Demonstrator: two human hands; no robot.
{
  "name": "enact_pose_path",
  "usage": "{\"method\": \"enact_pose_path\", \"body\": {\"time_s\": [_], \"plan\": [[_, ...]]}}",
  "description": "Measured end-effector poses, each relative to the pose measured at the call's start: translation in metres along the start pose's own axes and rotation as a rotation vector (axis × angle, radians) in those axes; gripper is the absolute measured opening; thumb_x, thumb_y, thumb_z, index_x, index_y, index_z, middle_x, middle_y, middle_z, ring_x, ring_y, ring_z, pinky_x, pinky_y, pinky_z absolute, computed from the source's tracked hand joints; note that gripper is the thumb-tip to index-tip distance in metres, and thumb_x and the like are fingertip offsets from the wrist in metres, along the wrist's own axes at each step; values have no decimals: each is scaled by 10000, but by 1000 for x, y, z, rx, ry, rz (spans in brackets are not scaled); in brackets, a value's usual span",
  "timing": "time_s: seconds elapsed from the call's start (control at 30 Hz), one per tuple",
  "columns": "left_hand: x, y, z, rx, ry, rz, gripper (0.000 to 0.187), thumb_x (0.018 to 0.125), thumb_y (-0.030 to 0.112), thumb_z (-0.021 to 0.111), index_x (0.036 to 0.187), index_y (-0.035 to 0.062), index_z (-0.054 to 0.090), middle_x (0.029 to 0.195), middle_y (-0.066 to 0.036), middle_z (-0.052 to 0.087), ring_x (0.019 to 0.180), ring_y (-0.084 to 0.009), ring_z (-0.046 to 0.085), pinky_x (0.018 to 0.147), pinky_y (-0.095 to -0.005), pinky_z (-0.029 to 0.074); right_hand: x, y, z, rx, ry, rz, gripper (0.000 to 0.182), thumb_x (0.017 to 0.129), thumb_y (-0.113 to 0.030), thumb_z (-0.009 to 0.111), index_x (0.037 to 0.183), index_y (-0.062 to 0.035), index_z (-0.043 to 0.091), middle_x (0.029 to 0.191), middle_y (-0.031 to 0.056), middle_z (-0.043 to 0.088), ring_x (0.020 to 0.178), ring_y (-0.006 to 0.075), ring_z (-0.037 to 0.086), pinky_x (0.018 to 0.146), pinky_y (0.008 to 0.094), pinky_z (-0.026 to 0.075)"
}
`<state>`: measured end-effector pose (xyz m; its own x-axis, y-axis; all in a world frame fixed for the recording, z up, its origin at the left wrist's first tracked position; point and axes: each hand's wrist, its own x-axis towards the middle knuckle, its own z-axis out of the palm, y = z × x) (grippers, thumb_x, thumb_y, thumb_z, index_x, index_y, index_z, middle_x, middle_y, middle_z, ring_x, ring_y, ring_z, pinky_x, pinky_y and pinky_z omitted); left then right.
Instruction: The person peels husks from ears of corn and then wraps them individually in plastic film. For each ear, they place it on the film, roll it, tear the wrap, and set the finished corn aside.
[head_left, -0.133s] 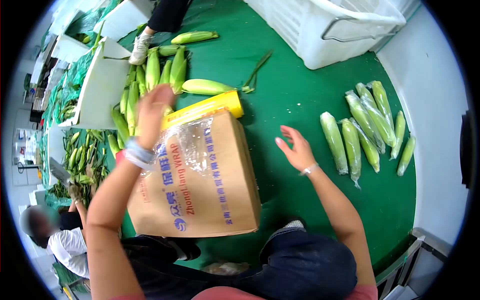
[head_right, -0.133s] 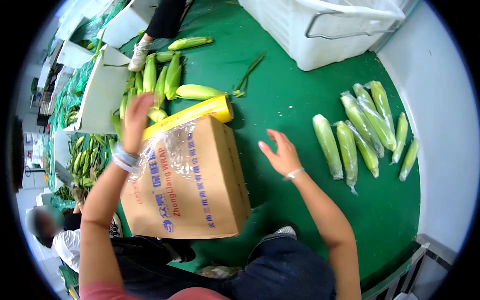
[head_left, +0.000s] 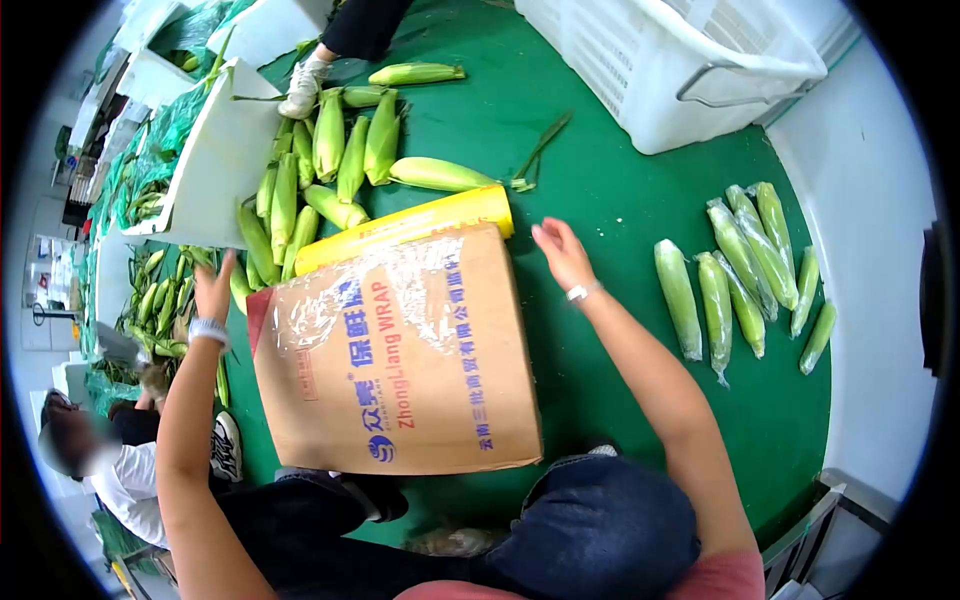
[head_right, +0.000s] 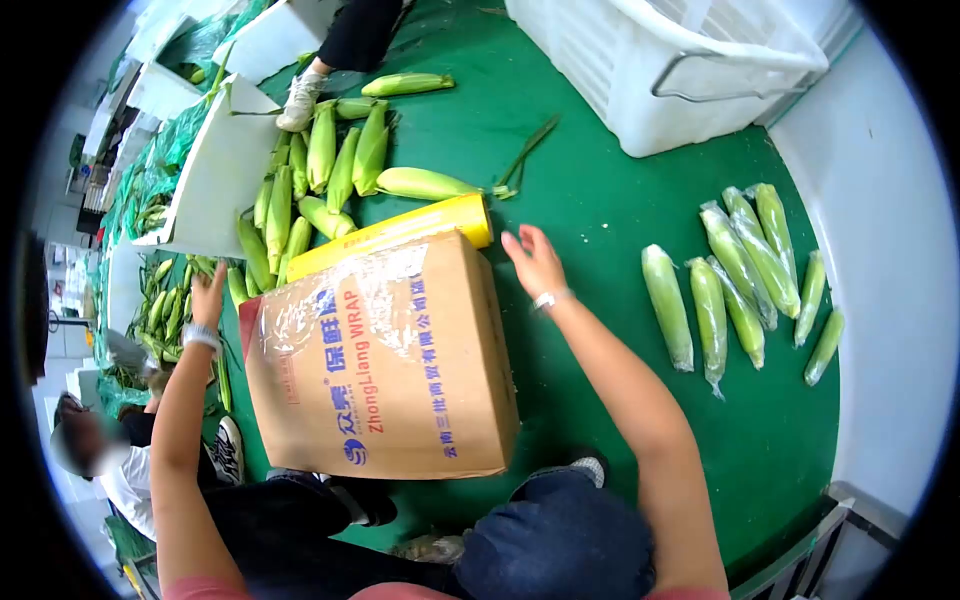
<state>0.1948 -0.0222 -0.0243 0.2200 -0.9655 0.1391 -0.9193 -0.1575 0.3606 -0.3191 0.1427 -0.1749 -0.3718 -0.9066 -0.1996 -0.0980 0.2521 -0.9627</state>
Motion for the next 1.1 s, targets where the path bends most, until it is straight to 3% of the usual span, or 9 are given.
{"method": "enact_pose_path", "body": {"time_s": [0.03,0.1,0.13,0.17,0.27,0.5,0.83,1.03,1.1], "plan": [[11,-76,9,-12,-194,-337,878,752,672,533,1243,-49,435,1157,-201,540,972,-244,563,836,-345,443,12,6,20,69,62,2,585,847,-412,584,1207,33,459,1216,204,511,1141,258,500,958,336,389],[-73,-45,-25,-439,-618,-865,828,797,681,439,1293,18,422,1261,-182,490,1048,-262,549,895,-350,437,37,12,53,262,43,25,579,849,-402,587,1209,34,458,1228,199,504,1155,235,487,952,323,386],[-96,-68,-2,-1142,-1029,-653,689,854,607,419,1282,68,450,1292,-133,485,1104,-248,530,937,-362,429,43,12,67,421,-57,122,540,849,-373,597,1199,18,470,1170,152,545,1077,194,524,899,304,412],[-112,-61,8,-1265,-1117,-665,683,856,604,418,1280,69,452,1288,-131,489,1101,-245,532,935,-360,429,45,19,78,450,-116,131,429,855,-328,603,1104,12,519,1010,99,604,882,149,570,774,278,455],[-125,-31,15,-1228,-1038,-708,667,863,593,414,1276,72,459,1273,-126,501,1093,-239,537,929,-354,430,41,38,73,389,-131,132,236,878,-231,582,935,-4,550,806,42,611,673,94,541,607,255,458],[-139,28,32,-1251,-1153,-651,628,878,569,406,1265,79,475,1240,-114,529,1074,-224,548,915,-339,433,32,62,0,704,-187,161,233,891,-215,567,1012,-17,548,899,75,623,749,140,604,648,279,511],[-106,146,84,-1210,-1224,-492,576,899,534,393,1249,89,499,1193,-96,568,1046,-203,563,896,-319,436,-5,76,-123,705,224,196,218,915,-186,516,1060,-23,521,931,93,613,788,174,605,679,308,515],[-39,147,104,-677,-860,-297,524,903,490,415,1102,41,599,987,-81,663,865,-198,627,771,-303,478,-23,40,-114,1075,-4,227,327,957,-274,396,1151,-27,487,1059,134,586,919,229,599,786,347,499],[-18,187,101,-280,-603,17,500,883,473,475,1092,34,588,957,-75,658,785,-206,629,710,-287,490,-21,57,-117,1235,-156,314,384,961,-310,363,1194,-24,471,1110,139,577,969,242,587,842,352,478]]}}
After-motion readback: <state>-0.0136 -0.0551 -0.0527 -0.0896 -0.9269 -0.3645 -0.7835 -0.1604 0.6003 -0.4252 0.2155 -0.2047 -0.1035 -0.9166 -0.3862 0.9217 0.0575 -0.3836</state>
